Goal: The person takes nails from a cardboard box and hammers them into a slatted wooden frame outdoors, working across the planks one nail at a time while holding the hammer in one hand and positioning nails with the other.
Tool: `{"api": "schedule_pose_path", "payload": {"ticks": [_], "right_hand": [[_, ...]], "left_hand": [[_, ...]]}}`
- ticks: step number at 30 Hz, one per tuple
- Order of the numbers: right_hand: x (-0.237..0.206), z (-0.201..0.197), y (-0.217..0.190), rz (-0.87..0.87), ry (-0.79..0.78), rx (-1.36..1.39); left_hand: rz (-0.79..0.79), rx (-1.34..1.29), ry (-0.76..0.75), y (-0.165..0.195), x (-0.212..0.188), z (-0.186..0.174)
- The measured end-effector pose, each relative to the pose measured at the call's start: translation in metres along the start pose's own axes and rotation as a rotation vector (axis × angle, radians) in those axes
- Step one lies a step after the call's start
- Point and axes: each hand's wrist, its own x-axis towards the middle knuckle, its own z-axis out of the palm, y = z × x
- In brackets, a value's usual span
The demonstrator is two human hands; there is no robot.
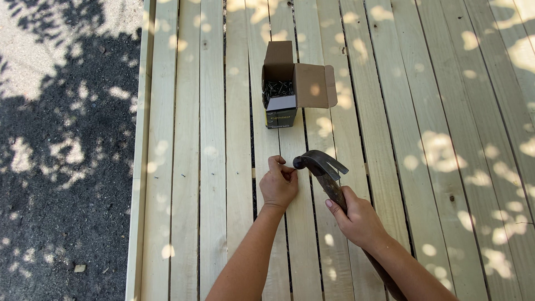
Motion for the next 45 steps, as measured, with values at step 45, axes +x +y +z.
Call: {"api": "schedule_pose_path", "payload": {"ticks": [45], "right_hand": [[-0.016,0.003,-0.018,-0.071,0.140,-0.052]], "left_hand": [[0.342,0.156,0.157,0.001,-0.047,-0.028]]}}
